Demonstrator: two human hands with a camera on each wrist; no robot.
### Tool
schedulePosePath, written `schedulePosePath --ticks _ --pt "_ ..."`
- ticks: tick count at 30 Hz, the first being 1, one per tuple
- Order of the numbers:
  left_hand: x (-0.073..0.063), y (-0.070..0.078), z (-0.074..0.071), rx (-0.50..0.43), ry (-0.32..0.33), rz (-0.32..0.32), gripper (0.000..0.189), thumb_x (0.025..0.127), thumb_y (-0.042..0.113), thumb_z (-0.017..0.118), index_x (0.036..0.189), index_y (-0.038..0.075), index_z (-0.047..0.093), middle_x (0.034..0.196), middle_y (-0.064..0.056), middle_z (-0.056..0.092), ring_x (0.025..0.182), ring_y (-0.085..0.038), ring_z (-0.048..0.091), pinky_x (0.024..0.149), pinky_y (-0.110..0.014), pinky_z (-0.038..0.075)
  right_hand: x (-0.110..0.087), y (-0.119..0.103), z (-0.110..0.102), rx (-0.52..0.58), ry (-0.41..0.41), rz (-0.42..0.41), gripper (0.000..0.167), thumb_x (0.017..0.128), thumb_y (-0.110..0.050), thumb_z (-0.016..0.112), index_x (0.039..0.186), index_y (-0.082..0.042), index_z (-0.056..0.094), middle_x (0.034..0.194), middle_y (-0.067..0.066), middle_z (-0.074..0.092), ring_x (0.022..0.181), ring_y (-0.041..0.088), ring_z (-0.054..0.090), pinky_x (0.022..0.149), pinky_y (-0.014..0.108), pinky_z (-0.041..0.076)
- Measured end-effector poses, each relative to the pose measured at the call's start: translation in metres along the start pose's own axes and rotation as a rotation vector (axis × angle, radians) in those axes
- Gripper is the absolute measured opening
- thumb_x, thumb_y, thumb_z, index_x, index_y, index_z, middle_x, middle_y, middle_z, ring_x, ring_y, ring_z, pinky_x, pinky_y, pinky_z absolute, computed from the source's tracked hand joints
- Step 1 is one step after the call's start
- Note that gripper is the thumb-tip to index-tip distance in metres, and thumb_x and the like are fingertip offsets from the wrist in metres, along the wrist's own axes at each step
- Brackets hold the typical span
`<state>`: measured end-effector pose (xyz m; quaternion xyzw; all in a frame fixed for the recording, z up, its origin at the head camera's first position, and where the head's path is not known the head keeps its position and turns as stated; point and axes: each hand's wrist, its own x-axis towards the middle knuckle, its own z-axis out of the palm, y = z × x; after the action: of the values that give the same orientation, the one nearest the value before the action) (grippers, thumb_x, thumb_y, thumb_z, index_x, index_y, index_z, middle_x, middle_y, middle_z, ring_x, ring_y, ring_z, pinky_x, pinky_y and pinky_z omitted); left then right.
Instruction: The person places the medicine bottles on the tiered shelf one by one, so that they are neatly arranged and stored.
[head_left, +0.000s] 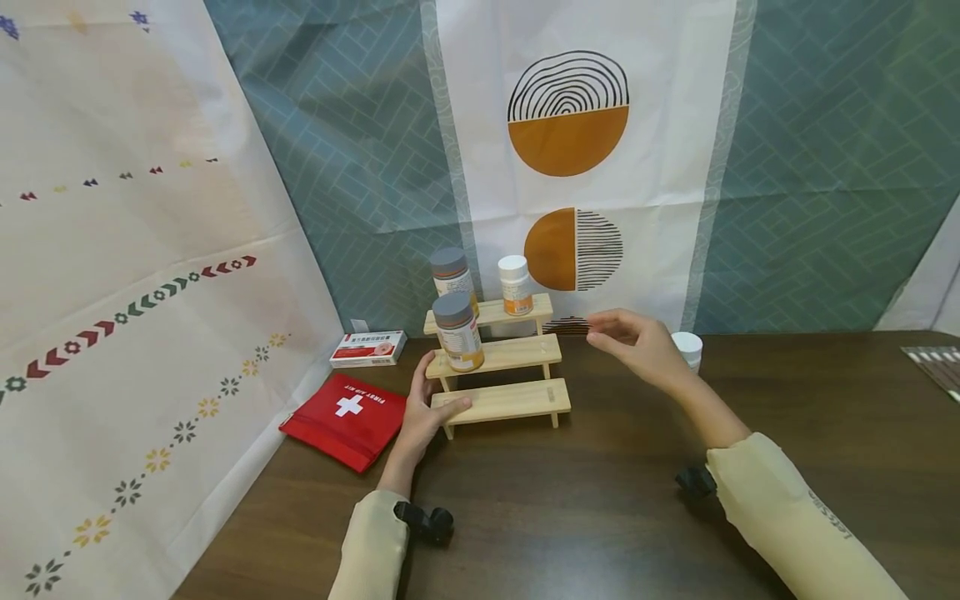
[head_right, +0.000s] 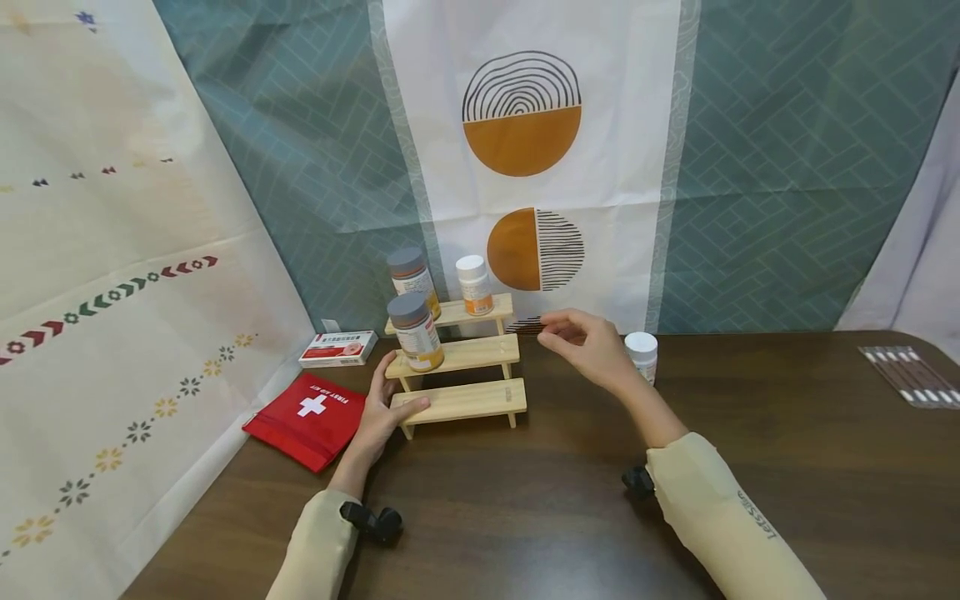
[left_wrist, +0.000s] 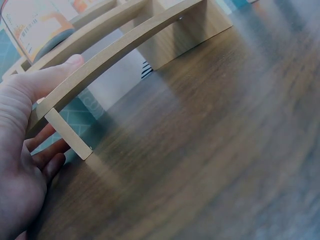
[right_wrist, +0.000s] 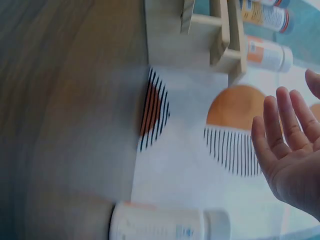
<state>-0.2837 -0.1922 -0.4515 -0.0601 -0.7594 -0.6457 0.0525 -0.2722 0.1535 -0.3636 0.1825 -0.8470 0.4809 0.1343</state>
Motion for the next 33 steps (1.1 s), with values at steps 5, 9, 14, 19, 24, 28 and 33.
schedulePosePath --ticks 5,9,14,19,24,28,33 --pt "0.000 0.000 -0.001 -0.009 -0.003 -0.005 0.095 0.081 0.006 0.076 0.153 0.030 0.021 0.140 -0.018 0.047 0.129 -0.031 0.043 0.103 -0.039 0.034 -0.003 0.011 -0.019 0.022 0.059 -0.022 0.032 0.094 -0.020 0.064 0.122 -0.004 0.064 0.103 -0.002 0.072 0.087 -0.014 0.058 0.079 0.010 0.048" --pt "-0.001 0.001 -0.001 -0.018 -0.001 -0.009 0.095 0.080 0.005 0.077 0.153 0.032 0.021 0.140 -0.019 0.047 0.129 -0.031 0.043 0.101 -0.037 0.035 -0.002 0.019 -0.031 0.052 0.122 -0.039 0.032 0.094 -0.018 0.065 0.121 0.000 0.063 0.093 -0.030 0.063 0.087 -0.016 0.059 0.079 0.006 0.046" --pt "-0.001 0.001 0.000 -0.010 0.003 -0.010 0.093 0.081 0.006 0.077 0.152 0.033 0.023 0.138 -0.019 0.049 0.128 -0.031 0.045 0.100 -0.035 0.036 -0.005 0.027 -0.042 0.048 0.151 -0.009 0.036 0.093 -0.019 0.066 0.123 0.001 0.061 0.093 -0.034 0.060 0.089 -0.017 0.057 0.080 0.004 0.044" --pt "0.000 0.001 0.000 -0.013 0.009 -0.004 0.093 0.081 0.005 0.076 0.151 0.033 0.024 0.137 -0.019 0.049 0.128 -0.030 0.045 0.099 -0.034 0.036 -0.012 0.035 -0.047 -0.015 0.153 0.039 0.039 0.093 -0.027 0.066 0.124 -0.003 0.062 0.097 -0.036 0.056 0.094 -0.018 0.050 0.098 0.028 0.045" --pt "0.000 0.001 0.000 -0.017 0.011 -0.007 0.092 0.081 0.005 0.076 0.151 0.032 0.025 0.135 -0.021 0.051 0.126 -0.031 0.046 0.098 -0.033 0.037 -0.018 0.043 -0.054 -0.045 0.168 0.067 0.043 0.094 -0.032 0.064 0.126 -0.004 0.060 0.100 -0.040 0.051 0.099 -0.018 0.044 0.101 0.056 0.036" --pt "-0.001 0.000 0.001 -0.019 0.000 -0.002 0.092 0.081 0.005 0.076 0.152 0.033 0.024 0.136 -0.020 0.050 0.127 -0.031 0.045 0.098 -0.034 0.037 -0.025 0.050 -0.060 -0.067 0.156 0.096 0.044 0.094 -0.034 0.064 0.128 -0.005 0.059 0.116 -0.024 0.057 0.102 -0.019 0.040 0.099 0.055 0.038" --pt "-0.001 0.001 0.000 -0.032 -0.013 0.002 0.093 0.081 0.003 0.075 0.153 0.031 0.022 0.139 -0.018 0.048 0.130 -0.031 0.042 0.099 -0.035 0.036 -0.031 0.056 -0.068 -0.086 0.137 0.131 0.051 0.094 -0.037 0.063 0.135 -0.008 0.055 0.132 -0.007 0.053 0.104 -0.018 0.035 0.093 0.028 0.042"
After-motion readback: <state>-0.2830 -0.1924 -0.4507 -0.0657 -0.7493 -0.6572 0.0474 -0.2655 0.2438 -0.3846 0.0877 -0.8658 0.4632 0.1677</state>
